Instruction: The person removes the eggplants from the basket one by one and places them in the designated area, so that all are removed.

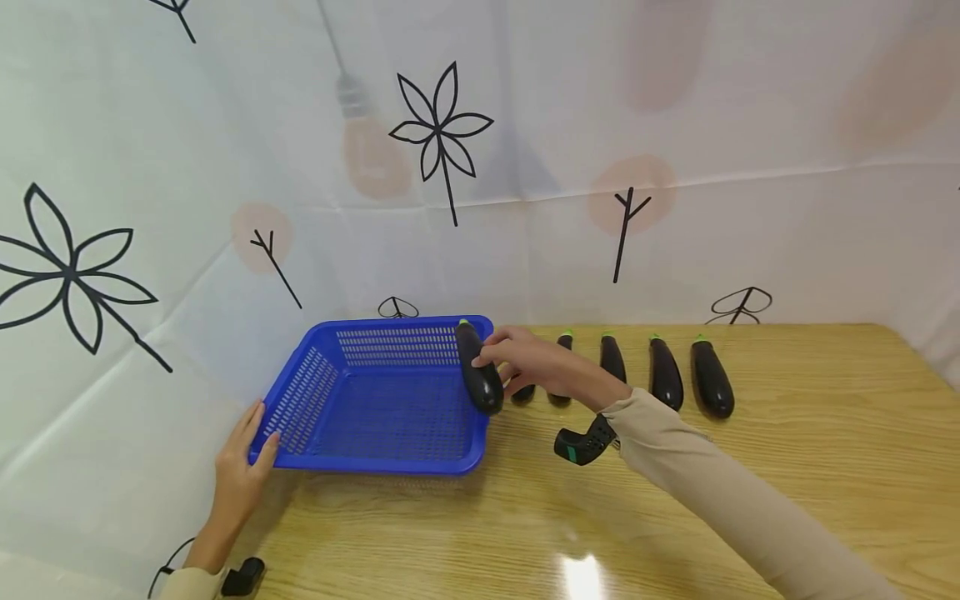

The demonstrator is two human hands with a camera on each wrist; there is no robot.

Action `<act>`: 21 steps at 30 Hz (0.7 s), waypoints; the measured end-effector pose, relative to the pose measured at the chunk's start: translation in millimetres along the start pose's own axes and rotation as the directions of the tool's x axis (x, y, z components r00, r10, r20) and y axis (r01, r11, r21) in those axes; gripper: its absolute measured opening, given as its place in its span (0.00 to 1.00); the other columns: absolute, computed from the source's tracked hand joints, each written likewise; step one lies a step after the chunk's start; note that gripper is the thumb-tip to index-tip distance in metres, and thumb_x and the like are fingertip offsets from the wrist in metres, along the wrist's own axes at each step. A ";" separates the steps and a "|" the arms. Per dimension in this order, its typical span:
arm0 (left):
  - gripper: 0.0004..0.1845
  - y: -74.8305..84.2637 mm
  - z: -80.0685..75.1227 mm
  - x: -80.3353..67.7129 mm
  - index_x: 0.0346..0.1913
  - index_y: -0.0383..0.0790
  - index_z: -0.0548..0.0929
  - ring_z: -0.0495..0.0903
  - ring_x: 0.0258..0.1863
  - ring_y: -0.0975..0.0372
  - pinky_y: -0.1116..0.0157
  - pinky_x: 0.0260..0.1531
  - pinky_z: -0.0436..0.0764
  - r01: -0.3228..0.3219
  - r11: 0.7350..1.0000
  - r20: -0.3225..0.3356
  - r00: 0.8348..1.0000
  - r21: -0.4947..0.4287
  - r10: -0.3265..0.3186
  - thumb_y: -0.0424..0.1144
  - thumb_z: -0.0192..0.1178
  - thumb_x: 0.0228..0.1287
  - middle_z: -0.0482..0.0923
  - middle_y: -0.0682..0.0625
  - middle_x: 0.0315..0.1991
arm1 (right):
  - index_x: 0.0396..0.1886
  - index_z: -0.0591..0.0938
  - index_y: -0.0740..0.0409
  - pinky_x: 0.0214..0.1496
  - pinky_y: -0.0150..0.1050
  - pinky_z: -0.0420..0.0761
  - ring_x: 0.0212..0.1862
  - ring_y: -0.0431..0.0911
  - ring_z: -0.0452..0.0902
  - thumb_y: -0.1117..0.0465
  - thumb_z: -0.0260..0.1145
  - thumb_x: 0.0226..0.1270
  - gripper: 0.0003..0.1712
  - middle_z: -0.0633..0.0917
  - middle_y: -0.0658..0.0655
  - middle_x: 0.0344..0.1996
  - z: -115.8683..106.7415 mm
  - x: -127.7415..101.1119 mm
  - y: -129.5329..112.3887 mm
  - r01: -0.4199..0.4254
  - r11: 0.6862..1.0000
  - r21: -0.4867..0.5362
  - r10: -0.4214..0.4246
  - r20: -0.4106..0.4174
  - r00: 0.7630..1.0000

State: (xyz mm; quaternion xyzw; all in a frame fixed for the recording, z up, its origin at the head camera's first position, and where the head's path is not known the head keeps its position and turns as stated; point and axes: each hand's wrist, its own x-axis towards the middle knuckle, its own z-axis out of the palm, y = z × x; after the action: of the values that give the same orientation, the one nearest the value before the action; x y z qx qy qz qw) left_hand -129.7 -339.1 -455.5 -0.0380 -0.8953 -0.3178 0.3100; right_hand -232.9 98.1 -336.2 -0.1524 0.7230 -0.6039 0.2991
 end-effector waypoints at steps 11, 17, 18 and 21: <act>0.31 -2.2 -0.7 -2.0 0.67 0.30 0.65 0.61 0.65 0.43 0.66 0.64 0.59 0.002 1.000 0.002 1.000 -0.004 -0.002 0.33 0.59 0.62 0.62 0.38 0.68 | 0.64 0.59 0.66 0.40 0.44 0.79 0.30 0.46 0.76 0.57 0.58 0.68 0.31 0.76 0.59 0.42 -16.1 -22.2 2.1 -0.019 1.000 0.020 0.019 -0.024 1.000; 0.31 -2.8 -0.9 -2.5 0.67 0.31 0.66 0.62 0.65 0.42 0.73 0.62 0.58 -0.010 1.000 -0.010 1.000 -0.010 0.010 0.32 0.59 0.62 0.63 0.39 0.67 | 0.66 0.56 0.66 0.41 0.45 0.80 0.32 0.45 0.77 0.56 0.57 0.69 0.33 0.76 0.61 0.44 -27.7 -37.4 4.3 -0.015 1.000 0.014 0.016 -0.038 0.999; 0.31 -2.5 -0.8 -2.2 0.67 0.31 0.66 0.62 0.65 0.42 0.74 0.62 0.58 -0.015 1.000 -0.011 1.000 -0.014 0.015 0.32 0.59 0.61 0.63 0.39 0.67 | 0.66 0.56 0.67 0.42 0.45 0.80 0.33 0.46 0.78 0.57 0.57 0.69 0.33 0.75 0.63 0.46 -29.9 -39.7 5.0 -0.011 1.000 0.017 0.012 -0.038 0.999; 0.31 -1.4 -0.2 -1.3 0.67 0.31 0.66 0.62 0.64 0.42 0.75 0.61 0.57 -0.023 1.000 -0.012 1.000 -0.018 0.023 0.33 0.60 0.61 0.63 0.39 0.67 | 0.65 0.56 0.68 0.45 0.46 0.79 0.38 0.48 0.79 0.57 0.57 0.69 0.33 0.70 0.66 0.54 -36.1 -46.5 7.5 -0.006 1.000 0.019 0.007 -0.048 0.999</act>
State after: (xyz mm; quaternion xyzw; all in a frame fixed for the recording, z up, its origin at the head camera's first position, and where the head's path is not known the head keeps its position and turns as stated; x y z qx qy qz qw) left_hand -128.9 -340.2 -456.9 -0.0491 -0.8901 -0.3224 0.3184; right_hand -218.1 155.1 -328.6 -0.1325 0.7246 -0.6134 0.2849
